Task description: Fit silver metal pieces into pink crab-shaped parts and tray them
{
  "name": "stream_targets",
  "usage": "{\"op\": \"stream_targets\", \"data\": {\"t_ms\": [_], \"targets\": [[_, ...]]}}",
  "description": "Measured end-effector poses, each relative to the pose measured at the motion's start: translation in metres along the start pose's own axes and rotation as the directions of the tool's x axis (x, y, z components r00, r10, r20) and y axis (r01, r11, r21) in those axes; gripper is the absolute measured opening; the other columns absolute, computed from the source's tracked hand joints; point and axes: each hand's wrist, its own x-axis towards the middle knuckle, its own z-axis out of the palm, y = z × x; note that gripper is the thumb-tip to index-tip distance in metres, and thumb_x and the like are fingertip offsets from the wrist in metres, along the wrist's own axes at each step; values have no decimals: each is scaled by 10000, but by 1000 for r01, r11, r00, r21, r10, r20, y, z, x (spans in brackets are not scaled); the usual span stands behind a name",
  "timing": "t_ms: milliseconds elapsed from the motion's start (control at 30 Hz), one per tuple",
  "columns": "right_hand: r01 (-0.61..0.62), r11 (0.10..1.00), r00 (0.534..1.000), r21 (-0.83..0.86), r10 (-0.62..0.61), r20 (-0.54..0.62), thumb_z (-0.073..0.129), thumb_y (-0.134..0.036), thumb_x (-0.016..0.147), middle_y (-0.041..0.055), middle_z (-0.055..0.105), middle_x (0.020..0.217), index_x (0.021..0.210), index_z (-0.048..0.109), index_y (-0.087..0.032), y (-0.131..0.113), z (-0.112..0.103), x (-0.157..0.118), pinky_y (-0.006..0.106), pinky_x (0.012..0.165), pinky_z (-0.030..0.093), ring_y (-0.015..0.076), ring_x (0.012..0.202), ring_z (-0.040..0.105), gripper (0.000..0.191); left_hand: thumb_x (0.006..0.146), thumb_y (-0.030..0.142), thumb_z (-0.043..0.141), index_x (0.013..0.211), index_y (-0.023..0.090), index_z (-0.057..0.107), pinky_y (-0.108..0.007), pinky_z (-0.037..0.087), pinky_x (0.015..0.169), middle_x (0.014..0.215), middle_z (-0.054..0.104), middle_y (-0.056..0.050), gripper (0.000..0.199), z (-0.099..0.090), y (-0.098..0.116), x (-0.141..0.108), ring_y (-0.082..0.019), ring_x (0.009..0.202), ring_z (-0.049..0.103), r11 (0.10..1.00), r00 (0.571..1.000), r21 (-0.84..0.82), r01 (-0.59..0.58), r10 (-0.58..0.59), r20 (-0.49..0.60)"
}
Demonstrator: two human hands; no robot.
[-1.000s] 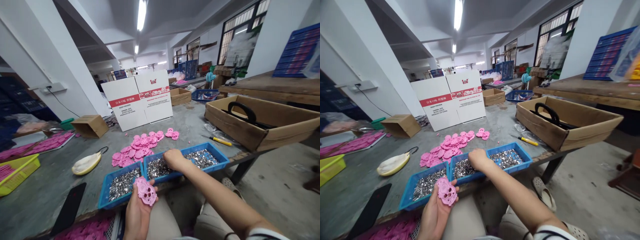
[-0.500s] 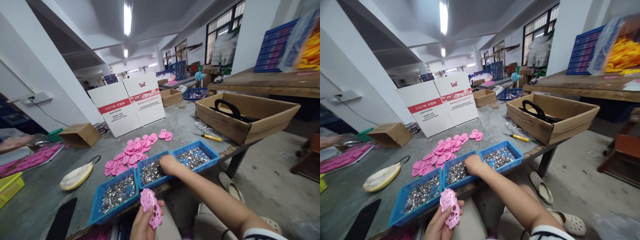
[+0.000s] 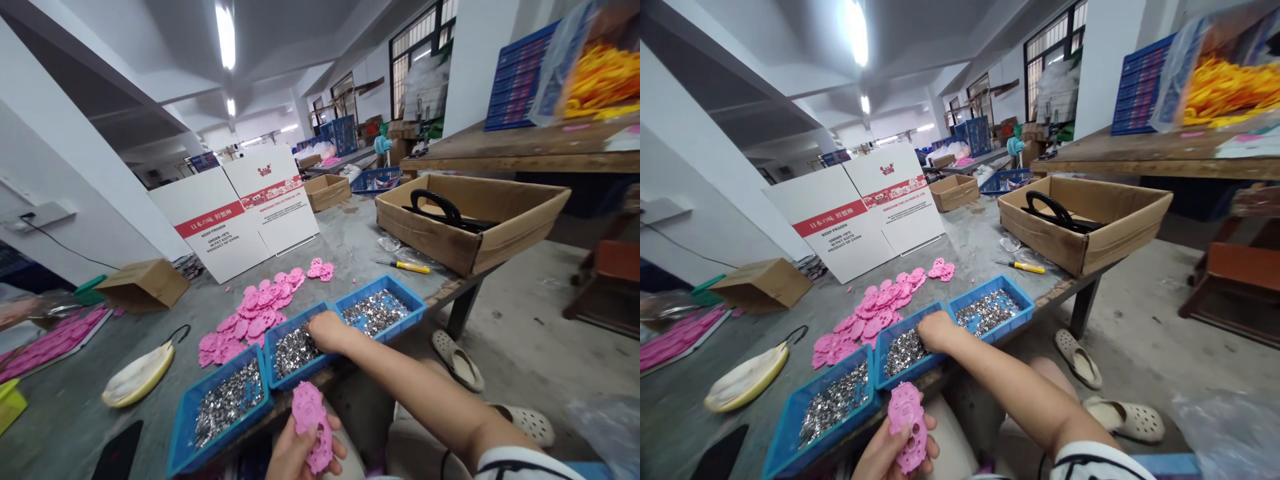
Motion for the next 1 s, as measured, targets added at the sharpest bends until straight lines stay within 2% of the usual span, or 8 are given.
{"op": "stream_targets", "data": {"t_ms": [133,333,433,567,667,1000], "targets": [[4,1000,1000,-1,-4,15,566,-86,832,219,739,1058,1029,742,-73,0,1,2,344,836,555,299,1035,709,264,641,422,856,1077,147,655,-253,471,498,870,736,-136,553,3,0,0,-186,547,666,1000,1000,-15,-27,27,-5],[3,1000,1000,-3,-3,-15,572,-94,834,222,727,1094,1137,699,-79,0,2,1,344,848,557,286,1045,707,328,659,410,845,1076,145,652,-229,424,467,801,729,-124,530,6,1,-1,-174,511,648,1000,1000,-16,-6,7,3],[5,1000,1000,-5,-5,2,571,-86,833,220,737,1065,1104,715,-84,-1,1,1,355,825,565,294,1027,715,306,651,409,850,1046,143,661,-238,441,484,831,731,-128,512,8,3,-1,-169,523,648,999,1000,-21,-26,26,-1],[9,1000,1000,-9,-8,26,554,-74,842,220,744,1050,1065,731,-75,-1,1,2,360,822,569,302,1029,715,285,646,429,851,975,130,671,-230,420,463,752,718,-115,480,11,4,-3,-166,497,634,1000,1000,0,-10,10,-1],[10,1000,1000,-11,-10,25,544,-73,850,218,740,1069,1056,733,-74,-1,1,3,347,830,565,294,1037,712,279,620,411,869,961,139,670,-236,448,478,831,728,-121,480,12,5,-4,-179,558,657,999,999,-23,-32,31,-21],[-23,999,999,24,24,-34,515,-77,862,206,743,1047,1115,692,-77,1,4,2,325,811,549,278,1019,713,309,667,373,832,1057,135,673,-269,484,513,863,710,-123,484,16,9,-8,-199,626,666,998,999,-36,-48,47,-11]]}}
